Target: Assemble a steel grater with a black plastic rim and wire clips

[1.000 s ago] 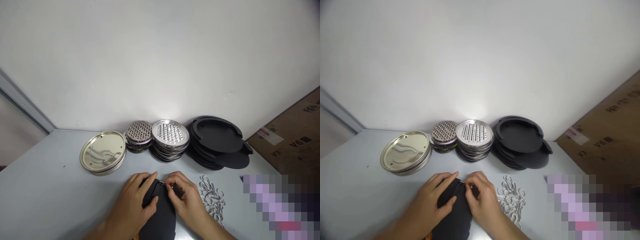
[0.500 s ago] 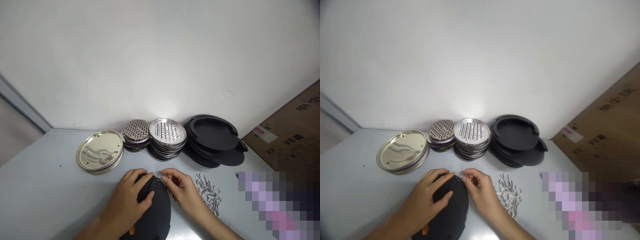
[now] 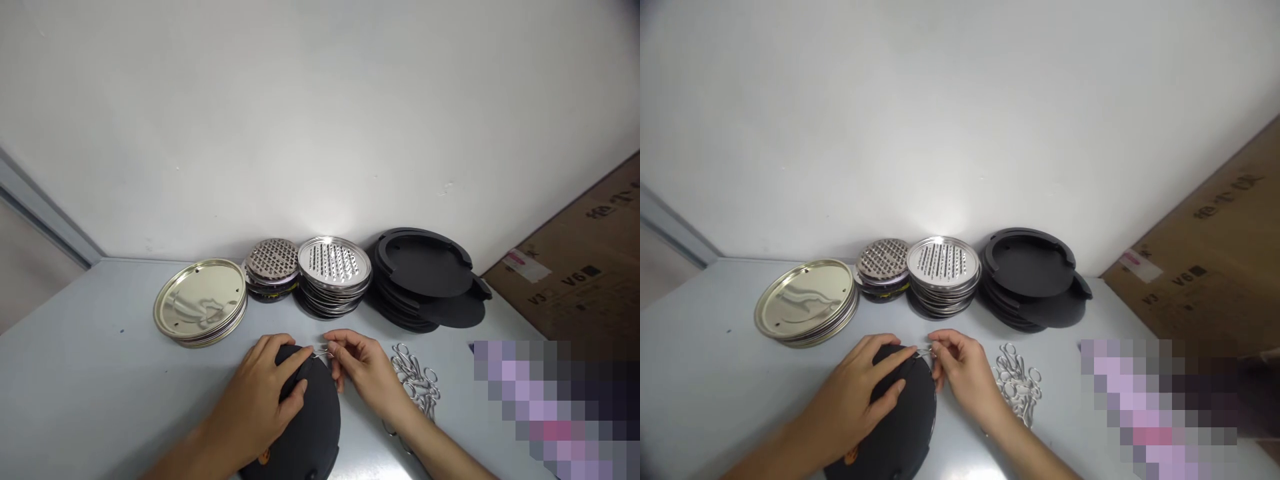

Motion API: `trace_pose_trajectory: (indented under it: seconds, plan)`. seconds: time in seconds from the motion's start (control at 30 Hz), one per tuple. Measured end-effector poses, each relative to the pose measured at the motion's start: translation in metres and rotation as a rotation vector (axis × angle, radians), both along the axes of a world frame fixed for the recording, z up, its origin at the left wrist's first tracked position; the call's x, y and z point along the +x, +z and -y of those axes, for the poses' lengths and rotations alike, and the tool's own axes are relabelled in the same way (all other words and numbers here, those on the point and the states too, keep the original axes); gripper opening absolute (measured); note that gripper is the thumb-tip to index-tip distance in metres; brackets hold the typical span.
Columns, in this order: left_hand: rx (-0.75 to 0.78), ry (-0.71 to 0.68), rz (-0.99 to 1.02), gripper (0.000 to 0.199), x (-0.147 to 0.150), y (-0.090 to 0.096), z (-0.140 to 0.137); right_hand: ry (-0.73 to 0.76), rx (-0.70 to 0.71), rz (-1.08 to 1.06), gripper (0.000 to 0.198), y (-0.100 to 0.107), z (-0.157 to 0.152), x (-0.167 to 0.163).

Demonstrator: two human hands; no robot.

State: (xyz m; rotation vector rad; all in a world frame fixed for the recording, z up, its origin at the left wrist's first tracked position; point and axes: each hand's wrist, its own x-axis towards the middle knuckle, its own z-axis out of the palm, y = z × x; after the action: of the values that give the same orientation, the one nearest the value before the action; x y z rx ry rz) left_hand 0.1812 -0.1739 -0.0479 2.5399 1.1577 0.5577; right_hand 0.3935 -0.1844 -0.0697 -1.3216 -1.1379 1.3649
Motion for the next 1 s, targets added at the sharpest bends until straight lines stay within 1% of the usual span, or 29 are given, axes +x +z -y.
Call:
trace_pose_trajectory:
  seconds: [0.07, 0.17, 0.27, 0.4, 0.53, 0.63, 0.7, 0.83, 0.9, 1.0]
  plan:
    - [-0.019, 0.007, 0.001, 0.045, 0.0, 0.0, 0.0, -0.012, 0.022, -0.004, 0.036, 0.0, 0.0, -0.001]
    - [-0.046, 0.021, 0.015, 0.042, 0.0, 0.002, 0.001, -0.039, 0.101, -0.001, 0.032, 0.003, 0.0, -0.001]
    - [-0.064, 0.031, 0.031, 0.039, 0.0, 0.003, 0.001, -0.044, 0.148, -0.015, 0.031, 0.006, 0.0, -0.001]
    - [-0.064, 0.038, 0.053, 0.037, 0.0, 0.005, 0.002, -0.067, 0.221, 0.042, 0.024, 0.009, 0.0, -0.004]
    - [-0.106, 0.043, 0.067, 0.042, 0.0, 0.009, 0.0, -0.081, 0.293, 0.102, 0.015, 0.011, 0.0, -0.007]
    - [-0.163, 0.052, 0.087, 0.046, 0.002, 0.013, -0.003, -0.047, 0.331, 0.069, 0.014, 0.013, 0.002, -0.01]
    - [-0.208, 0.046, 0.123, 0.041, 0.005, 0.016, -0.006, -0.013, 0.353, 0.035, 0.014, 0.016, 0.005, -0.012]
    - [-0.32, 0.052, 0.257, 0.017, 0.01, 0.019, -0.015, 0.064, 0.373, -0.013, 0.017, 0.024, 0.011, -0.017]
    - [-0.379, 0.052, 0.321, 0.012, 0.01, 0.02, -0.019, 0.092, 0.381, -0.036, 0.018, 0.029, 0.014, -0.021]
    - [-0.437, 0.022, 0.375, 0.012, 0.009, 0.021, -0.023, 0.108, 0.386, -0.073, 0.018, 0.034, 0.017, -0.025]
